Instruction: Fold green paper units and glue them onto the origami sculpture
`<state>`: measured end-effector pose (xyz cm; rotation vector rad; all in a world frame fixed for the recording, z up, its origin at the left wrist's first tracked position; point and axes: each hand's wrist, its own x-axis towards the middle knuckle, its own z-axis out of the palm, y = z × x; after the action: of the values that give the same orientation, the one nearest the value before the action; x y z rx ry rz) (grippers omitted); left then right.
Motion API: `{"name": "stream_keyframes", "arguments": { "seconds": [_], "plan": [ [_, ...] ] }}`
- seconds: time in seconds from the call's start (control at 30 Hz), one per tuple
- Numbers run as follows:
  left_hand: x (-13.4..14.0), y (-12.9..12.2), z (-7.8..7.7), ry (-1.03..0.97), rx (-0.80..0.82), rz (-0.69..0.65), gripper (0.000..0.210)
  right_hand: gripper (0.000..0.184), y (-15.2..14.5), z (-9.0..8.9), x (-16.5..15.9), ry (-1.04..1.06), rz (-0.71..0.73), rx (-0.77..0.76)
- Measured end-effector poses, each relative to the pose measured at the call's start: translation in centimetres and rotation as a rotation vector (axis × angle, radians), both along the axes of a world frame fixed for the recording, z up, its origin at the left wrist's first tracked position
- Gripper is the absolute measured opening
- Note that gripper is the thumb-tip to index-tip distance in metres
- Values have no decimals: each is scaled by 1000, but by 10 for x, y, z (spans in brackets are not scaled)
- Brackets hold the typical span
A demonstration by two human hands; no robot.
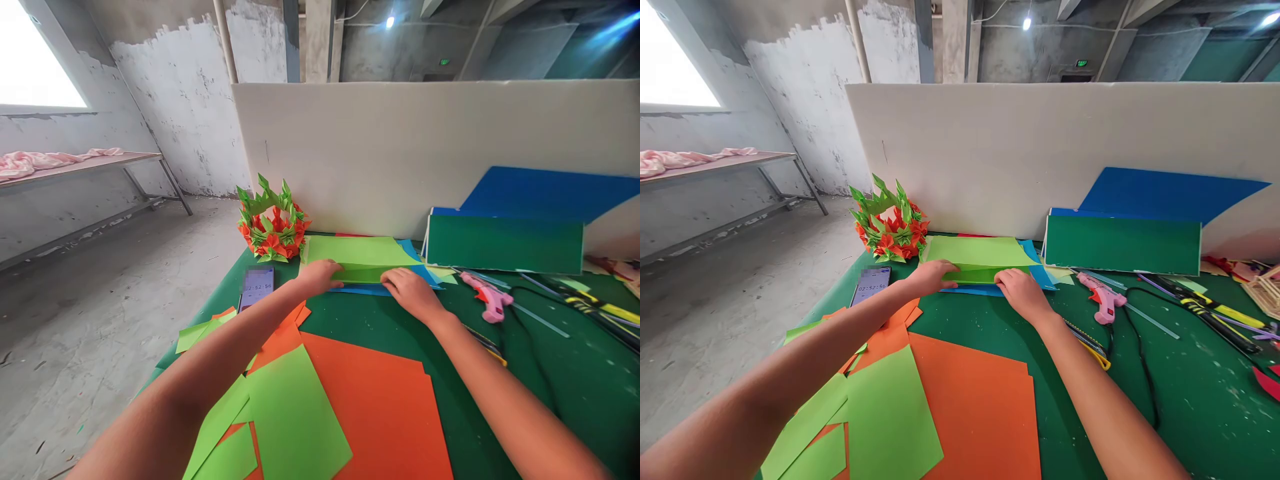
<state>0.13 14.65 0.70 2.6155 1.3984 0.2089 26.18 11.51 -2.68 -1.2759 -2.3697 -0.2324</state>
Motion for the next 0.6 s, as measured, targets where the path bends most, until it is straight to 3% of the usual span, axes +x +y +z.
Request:
{"name": "stream_keyframes", "arguments": {
  "seconds": [0.33,0.47,0.6],
  "plan": [
    [1,8,-3,-70,52,88,27,20,0,16,-1,152,-68,173],
    [-1,10,-3,-124,89,138,30,22,-4,5,-8,17,43,100],
    [-5,12,1,-185,134,149,27,38,2,-11,-11,-61,63,34]
  ]
}}
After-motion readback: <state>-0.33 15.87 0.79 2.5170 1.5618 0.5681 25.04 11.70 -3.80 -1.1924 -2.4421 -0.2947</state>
